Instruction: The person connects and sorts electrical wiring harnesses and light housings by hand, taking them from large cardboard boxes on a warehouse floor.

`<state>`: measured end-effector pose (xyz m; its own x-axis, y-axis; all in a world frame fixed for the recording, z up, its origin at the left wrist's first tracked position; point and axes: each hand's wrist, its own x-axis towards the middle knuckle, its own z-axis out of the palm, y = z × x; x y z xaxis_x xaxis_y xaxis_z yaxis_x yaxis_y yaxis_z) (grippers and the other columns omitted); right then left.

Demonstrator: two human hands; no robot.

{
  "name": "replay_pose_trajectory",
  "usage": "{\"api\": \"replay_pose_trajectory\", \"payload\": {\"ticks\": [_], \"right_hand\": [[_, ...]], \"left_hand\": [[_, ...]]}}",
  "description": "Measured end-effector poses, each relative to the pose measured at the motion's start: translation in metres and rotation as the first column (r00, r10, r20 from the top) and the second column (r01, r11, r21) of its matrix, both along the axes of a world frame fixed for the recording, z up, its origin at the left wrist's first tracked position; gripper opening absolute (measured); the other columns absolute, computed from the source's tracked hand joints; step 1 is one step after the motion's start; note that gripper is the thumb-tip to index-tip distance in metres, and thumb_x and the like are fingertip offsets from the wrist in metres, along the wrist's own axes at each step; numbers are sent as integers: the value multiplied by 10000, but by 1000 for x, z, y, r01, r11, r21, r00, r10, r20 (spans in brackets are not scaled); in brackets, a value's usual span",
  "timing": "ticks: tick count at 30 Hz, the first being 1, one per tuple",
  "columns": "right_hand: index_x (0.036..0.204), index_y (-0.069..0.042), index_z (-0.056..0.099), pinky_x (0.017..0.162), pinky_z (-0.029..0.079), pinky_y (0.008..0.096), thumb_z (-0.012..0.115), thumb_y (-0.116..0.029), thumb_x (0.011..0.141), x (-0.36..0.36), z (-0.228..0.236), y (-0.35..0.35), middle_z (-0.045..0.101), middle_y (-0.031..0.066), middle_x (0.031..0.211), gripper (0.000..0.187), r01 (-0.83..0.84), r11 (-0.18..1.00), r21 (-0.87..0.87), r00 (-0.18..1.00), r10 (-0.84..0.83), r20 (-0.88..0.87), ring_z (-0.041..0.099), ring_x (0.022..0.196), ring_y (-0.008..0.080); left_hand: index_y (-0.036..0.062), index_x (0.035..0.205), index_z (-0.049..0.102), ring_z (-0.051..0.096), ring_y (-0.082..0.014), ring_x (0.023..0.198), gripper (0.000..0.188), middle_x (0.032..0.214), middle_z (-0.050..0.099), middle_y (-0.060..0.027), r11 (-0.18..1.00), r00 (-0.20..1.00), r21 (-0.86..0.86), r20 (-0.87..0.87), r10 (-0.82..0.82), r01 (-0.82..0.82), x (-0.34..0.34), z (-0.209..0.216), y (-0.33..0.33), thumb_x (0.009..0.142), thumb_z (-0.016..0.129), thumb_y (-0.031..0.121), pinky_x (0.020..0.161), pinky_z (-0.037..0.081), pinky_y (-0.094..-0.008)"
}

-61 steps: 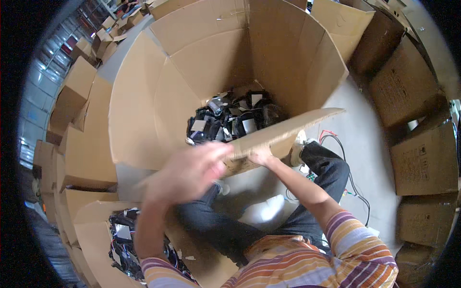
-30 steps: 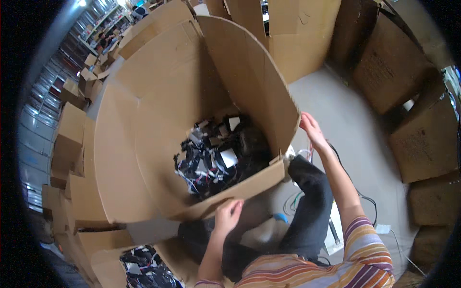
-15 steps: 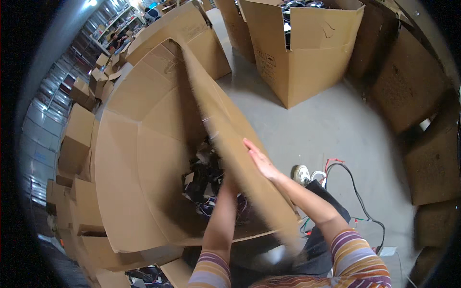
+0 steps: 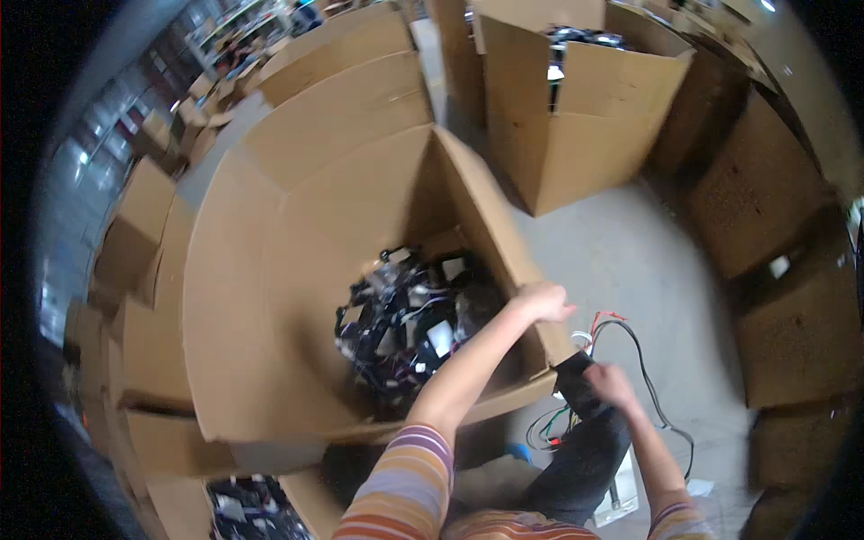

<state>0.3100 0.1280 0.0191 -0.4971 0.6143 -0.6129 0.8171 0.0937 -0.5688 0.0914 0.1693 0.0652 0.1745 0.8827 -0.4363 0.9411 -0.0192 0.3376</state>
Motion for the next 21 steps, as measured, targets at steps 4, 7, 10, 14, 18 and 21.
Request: {"api": "replay_pose_trajectory", "payload": {"ticks": [4,7,10,14,18,21], "right_hand": [[1062,10,448,840,362,371,478,-345,757,-36,38,23,469,210,1074,469,178,837,518,925,38,-378,459,995,331],[1122,3,390,858,349,370,486,-381,746,-82,41,37,448,227,1092,546,70,851,520,977,48,-209,454,998,333],[1155,4,342,814,379,367,512,-369,707,-118,33,47,490,238,1020,608,-54,921,385,998,38,51,486,952,336],[998,-30,518,724,422,354,508,-267,659,-136,18,43,576,197,837,415,-56,929,366,997,71,-26,556,836,299],[739,57,574,521,431,265,491,-110,625,-127,-16,73,553,43,587,218,37,896,443,990,28,-140,511,552,105],[859,-40,598,668,443,341,531,-192,607,-107,-42,117,588,183,792,302,-4,887,462,1000,-6,20,582,761,273]], "left_hand": [[16,775,585,576,-223,737,134,813,588,-115,772,775,501,631,-17,-391,-8,31,-128,762,504,122,636,456,-294],[-2,761,579,564,-171,741,111,796,587,-87,445,537,410,818,206,-796,-41,16,-241,764,469,9,659,456,-273],[-22,737,566,547,-133,679,197,731,580,-73,-12,-13,-9,900,437,-1000,-60,-10,-359,821,421,83,628,439,-251],[-18,777,550,528,-131,773,234,782,568,-85,-319,73,204,922,380,-925,-102,-61,-451,838,403,154,689,410,-253],[22,1233,249,325,-210,1086,535,1197,348,-79,-316,-513,-460,852,106,-830,-184,-120,-422,854,303,395,932,221,-324],[13,1223,265,348,-213,1070,510,1173,374,-93,-202,-531,-513,846,42,-834,-172,-113,-362,848,327,353,930,231,-327]]}}
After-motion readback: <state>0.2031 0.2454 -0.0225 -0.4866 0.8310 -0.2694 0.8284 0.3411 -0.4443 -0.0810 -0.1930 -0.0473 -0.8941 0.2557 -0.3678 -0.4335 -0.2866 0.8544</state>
